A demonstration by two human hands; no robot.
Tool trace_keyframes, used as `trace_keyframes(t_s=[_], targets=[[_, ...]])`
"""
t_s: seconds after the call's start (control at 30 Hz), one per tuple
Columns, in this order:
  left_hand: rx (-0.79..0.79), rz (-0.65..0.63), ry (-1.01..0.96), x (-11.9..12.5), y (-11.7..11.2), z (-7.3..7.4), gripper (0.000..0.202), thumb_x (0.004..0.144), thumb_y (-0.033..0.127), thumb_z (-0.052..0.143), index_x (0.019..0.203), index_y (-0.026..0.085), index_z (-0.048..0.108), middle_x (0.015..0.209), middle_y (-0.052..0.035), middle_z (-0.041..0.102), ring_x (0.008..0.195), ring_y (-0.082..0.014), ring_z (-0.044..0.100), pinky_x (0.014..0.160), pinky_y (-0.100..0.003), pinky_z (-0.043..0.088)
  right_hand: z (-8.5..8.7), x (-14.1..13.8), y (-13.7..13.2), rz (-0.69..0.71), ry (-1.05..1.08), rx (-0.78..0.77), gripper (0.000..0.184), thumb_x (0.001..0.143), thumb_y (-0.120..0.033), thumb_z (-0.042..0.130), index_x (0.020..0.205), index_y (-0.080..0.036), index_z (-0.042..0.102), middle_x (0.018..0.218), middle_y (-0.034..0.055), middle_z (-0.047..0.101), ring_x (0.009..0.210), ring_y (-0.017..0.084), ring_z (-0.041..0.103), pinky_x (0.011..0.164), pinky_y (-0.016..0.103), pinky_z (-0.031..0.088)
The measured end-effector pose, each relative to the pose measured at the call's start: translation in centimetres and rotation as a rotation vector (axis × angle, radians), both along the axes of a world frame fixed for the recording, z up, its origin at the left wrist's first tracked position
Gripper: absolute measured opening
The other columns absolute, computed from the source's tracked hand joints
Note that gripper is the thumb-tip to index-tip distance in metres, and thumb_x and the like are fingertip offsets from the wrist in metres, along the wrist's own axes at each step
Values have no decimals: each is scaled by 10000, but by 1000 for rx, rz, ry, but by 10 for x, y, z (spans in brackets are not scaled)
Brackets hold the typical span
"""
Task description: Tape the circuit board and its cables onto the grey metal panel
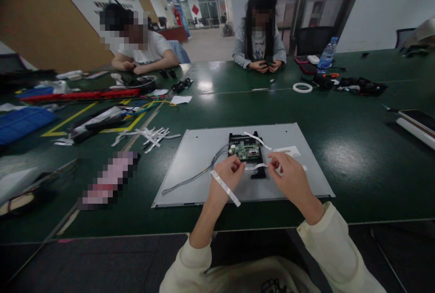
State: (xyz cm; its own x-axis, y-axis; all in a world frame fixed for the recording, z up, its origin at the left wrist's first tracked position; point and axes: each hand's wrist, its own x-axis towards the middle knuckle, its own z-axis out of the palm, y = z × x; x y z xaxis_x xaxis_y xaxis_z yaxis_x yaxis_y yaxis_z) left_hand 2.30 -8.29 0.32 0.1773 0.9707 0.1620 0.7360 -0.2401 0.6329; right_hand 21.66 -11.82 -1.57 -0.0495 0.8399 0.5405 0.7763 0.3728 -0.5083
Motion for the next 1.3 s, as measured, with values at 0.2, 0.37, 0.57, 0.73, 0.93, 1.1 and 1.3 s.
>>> trace_keyframes(t_s=[0.2, 0.37, 0.57, 0.73, 0.93, 1.1, 1.3], targets=[[-34, -25, -275, -2, 4, 0, 273, 809, 318, 544, 584, 184, 464, 518, 47, 468, 492, -95, 442, 504, -221, 289, 15, -36, -22, 471, -179, 183, 446, 842, -121, 538, 1273, -230, 496, 1091, 99, 577, 981, 184, 561, 809, 329, 501], [-58, -21, -298, 0, 5, 1, 277, 796, 321, 554, 575, 180, 466, 510, 50, 453, 493, -92, 428, 509, -216, 294, 25, -56, -28, 507, -233, 350, 380, 849, -85, 555, 1206, -218, 562, 977, 80, 606, 902, 168, 563, 763, 317, 493], [-4, -22, -140, -11, 6, 4, 242, 810, 289, 535, 598, 180, 494, 535, 39, 497, 519, -97, 464, 526, -218, 301, 47, -60, -29, 497, -77, 389, 135, 858, -97, 575, 948, -176, 637, 860, 56, 647, 778, 126, 579, 695, 269, 485], [52, -22, 94, -33, 11, 16, 194, 825, 271, 520, 654, 184, 548, 579, 16, 554, 559, -115, 501, 552, -227, 308, 52, -63, -12, 495, -151, 431, 139, 853, -118, 584, 936, -196, 665, 896, 50, 662, 833, 135, 594, 747, 291, 492], [39, 148, 204, -69, 22, 21, 207, 855, 340, 497, 727, 200, 579, 640, -13, 622, 612, -150, 563, 565, -235, 319, 56, -63, 30, 248, -59, 520, 108, 862, -159, 587, 921, -187, 674, 912, 66, 653, 838, 141, 581, 744, 285, 471], [108, 253, 158, -86, 22, 14, 215, 883, 340, 453, 757, 206, 564, 644, -3, 614, 617, -145, 565, 586, -233, 342, 59, -73, 57, 78, -302, 557, 147, 904, -192, 526, 930, -185, 670, 939, 64, 651, 879, 177, 530, 792, 329, 385], [192, 204, 85, -84, 17, 14, 135, 881, 256, 452, 848, 203, 572, 737, -7, 637, 709, -146, 603, 688, -239, 414, 38, -98, 65, 188, -573, 360, 211, 930, -143, 446, 952, -154, 655, 954, 95, 632, 929, 215, 490, 817, 368, 317]])
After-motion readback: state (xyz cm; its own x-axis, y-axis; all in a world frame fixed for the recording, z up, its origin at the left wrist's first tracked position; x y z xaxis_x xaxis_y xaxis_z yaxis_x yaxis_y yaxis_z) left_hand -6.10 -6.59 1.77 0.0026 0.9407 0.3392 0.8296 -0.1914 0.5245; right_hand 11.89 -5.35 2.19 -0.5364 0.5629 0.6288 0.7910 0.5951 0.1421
